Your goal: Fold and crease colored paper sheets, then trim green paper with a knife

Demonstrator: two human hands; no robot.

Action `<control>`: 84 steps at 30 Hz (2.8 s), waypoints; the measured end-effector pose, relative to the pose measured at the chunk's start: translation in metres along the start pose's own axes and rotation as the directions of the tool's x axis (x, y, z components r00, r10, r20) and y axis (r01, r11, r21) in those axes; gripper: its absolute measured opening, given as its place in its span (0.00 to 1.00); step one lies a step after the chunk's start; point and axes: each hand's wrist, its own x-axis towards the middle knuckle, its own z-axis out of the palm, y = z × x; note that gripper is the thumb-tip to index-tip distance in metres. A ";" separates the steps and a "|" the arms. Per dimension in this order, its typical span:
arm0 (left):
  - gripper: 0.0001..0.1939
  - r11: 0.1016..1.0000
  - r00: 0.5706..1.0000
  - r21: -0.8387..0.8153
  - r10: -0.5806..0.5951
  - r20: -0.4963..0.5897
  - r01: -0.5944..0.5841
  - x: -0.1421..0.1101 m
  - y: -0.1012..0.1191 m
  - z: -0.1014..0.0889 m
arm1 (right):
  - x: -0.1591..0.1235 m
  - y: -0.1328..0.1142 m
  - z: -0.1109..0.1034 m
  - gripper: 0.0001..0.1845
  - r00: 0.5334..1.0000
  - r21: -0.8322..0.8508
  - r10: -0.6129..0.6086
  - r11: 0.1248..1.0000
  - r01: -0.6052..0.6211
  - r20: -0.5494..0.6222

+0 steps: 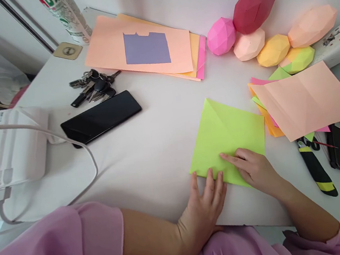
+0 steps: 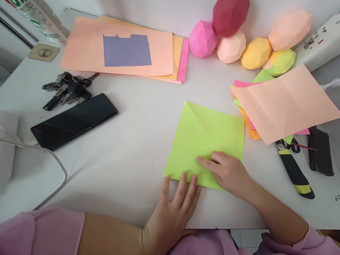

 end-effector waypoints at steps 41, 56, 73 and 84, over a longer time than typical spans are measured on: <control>0.58 0.996 0.995 -0.041 -0.077 0.062 0.079 -0.002 -0.002 -0.006 | 0.004 0.002 -0.003 0.27 0.996 -0.038 0.009 0.999 -0.006 0.087; 0.49 0.996 0.971 -0.081 -0.013 0.237 0.033 0.031 -0.026 -0.022 | 0.024 -0.012 -0.017 0.26 0.964 -0.160 0.090 0.986 -0.051 0.249; 0.53 0.996 0.995 0.008 -0.089 0.042 0.088 0.019 -0.016 -0.016 | 0.050 -0.025 0.007 0.26 0.977 -0.282 0.007 0.958 0.055 0.215; 0.57 0.995 0.990 0.068 -0.076 0.121 0.068 0.002 -0.002 -0.014 | 0.052 -0.030 0.005 0.35 0.956 -0.404 0.037 0.911 0.088 0.292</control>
